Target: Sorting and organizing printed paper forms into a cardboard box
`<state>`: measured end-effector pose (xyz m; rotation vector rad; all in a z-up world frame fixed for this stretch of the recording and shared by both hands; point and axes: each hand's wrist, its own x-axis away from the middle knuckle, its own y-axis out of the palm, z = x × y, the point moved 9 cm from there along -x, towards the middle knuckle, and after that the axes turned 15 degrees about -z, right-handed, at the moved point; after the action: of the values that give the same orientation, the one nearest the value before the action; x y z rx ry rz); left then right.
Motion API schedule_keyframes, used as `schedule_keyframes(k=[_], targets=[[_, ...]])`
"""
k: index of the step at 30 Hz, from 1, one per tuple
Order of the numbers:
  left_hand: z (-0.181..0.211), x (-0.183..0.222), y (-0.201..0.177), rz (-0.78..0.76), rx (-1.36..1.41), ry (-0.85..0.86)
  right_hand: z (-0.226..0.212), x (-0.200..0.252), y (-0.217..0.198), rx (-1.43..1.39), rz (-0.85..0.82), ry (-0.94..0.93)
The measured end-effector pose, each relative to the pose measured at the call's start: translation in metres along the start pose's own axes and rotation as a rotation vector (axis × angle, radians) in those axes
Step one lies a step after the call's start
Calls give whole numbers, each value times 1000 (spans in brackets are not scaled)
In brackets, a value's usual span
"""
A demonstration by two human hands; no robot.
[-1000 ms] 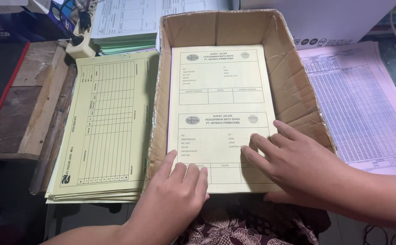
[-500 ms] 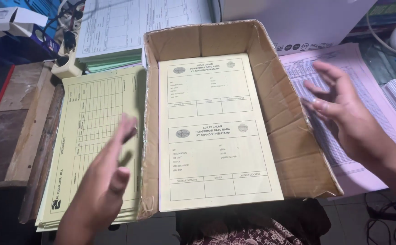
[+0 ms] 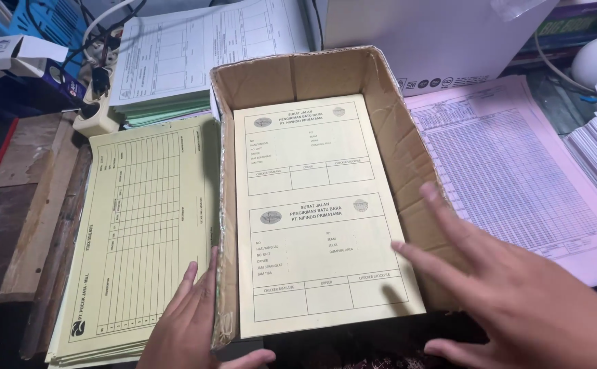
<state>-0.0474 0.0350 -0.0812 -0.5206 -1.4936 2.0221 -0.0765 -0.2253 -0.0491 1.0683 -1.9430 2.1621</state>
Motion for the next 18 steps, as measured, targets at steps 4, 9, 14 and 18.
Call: schedule_keyframes(k=[4, 9, 14, 18], targets=[[14, 2, -12, 201, -92, 137, -28, 7, -6, 312, 372, -51], [15, 1, -15, 170, -115, 142, -30, 6, -6, 415, 409, -7], [14, 1, -14, 183, -163, 183, -30, 6, -17, 374, 464, -26], [-17, 5, -5, -55, 40, 113, -12, 7, -23, -54, 263, -91]])
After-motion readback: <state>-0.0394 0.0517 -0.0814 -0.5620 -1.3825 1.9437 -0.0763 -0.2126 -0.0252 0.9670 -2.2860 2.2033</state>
